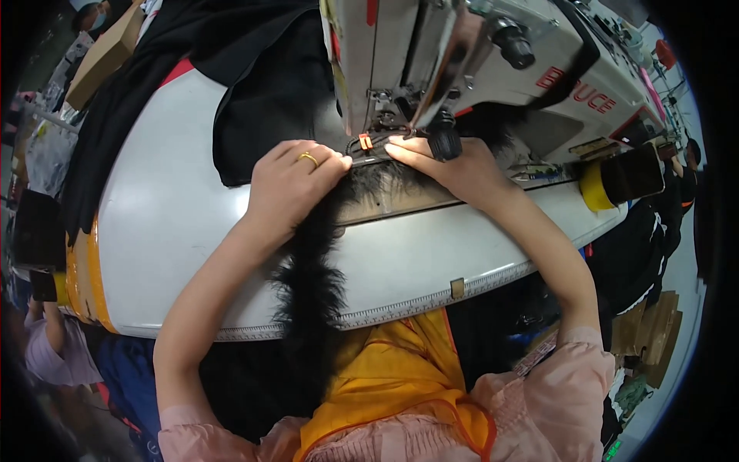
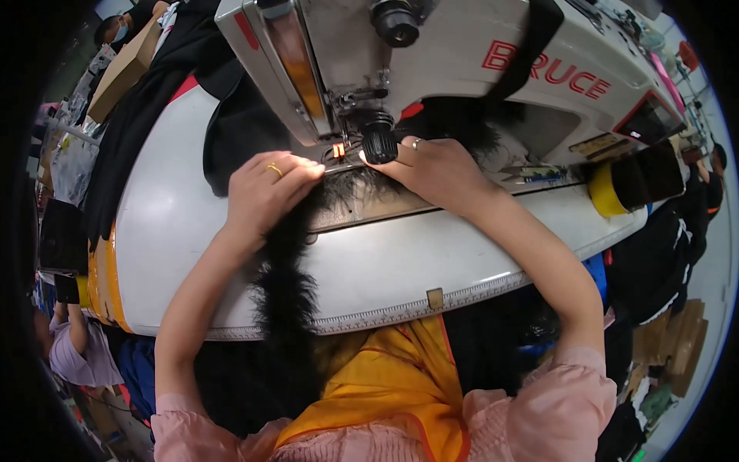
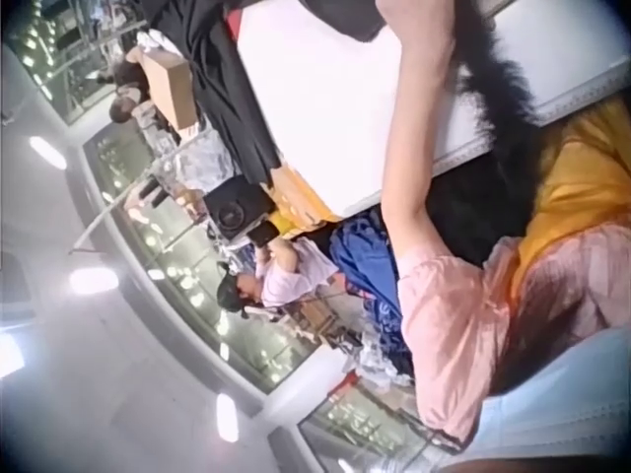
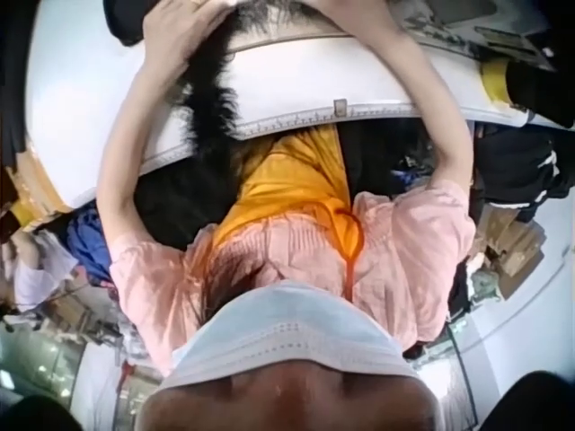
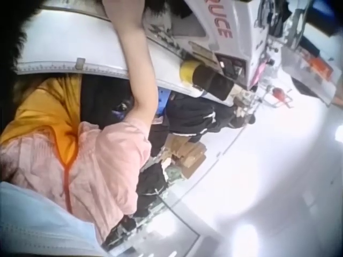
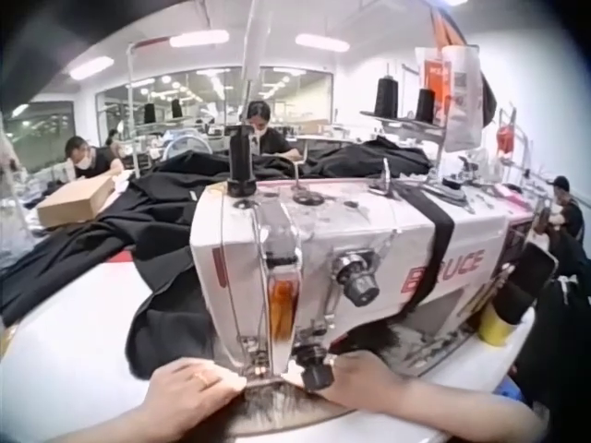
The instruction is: Sewing black faux fur trim onto a black garment using an industrial sewing machine.
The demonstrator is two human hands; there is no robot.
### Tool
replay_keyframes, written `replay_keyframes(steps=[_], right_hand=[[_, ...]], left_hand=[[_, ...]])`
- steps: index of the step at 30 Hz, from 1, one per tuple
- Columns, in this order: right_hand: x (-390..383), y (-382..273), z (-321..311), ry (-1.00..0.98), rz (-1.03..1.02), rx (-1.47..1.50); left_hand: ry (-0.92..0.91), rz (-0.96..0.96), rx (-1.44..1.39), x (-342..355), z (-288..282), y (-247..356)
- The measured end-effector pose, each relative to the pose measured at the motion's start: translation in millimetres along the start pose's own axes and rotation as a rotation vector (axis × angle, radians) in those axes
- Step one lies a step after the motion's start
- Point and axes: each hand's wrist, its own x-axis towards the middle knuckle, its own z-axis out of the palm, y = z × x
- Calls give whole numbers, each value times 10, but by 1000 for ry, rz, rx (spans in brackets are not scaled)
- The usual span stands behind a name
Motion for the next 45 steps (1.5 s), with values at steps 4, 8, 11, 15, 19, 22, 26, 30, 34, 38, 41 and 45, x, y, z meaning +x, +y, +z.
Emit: replay_keyframes(steps=[4, 8, 11, 15, 19, 22, 26, 30, 34, 38, 41, 45], right_hand=[[-4, 124, -65, 196, -9, 11], [-8, 160, -76, 234, 21, 85], [-30, 192, -52, 208, 39, 49], [-41, 206, 0, 201, 97, -43], [-10, 198, -11, 222, 120, -14], [44, 171, -60, 232, 116, 26], [41, 137, -94, 241, 115, 5], [-14, 163, -65, 269, 109, -34], [24, 169, -48, 200, 163, 41], [-26, 213, -102, 201, 98, 8], [-158, 292, -133, 228, 76, -5], [-290, 336, -131, 205, 104, -89]], left_hand=[[-12, 5, 24, 139, 46, -2], [-28, -31, -20, 117, 85, -54], [-26, -40, -46, 115, 127, -50], [-124, -85, -13, 157, 134, 4], [-54, -43, 92, 190, 137, 48], [-83, -56, 139, 182, 123, 40], [-74, -95, 171, 188, 125, 26], [-35, -95, 31, 109, 29, -5], [-72, -149, -1, 92, 75, -112], [-33, -122, -2, 104, -19, -129], [37, -16, 13, 36, 57, 21], [-36, -65, 39, 125, 132, 21]])
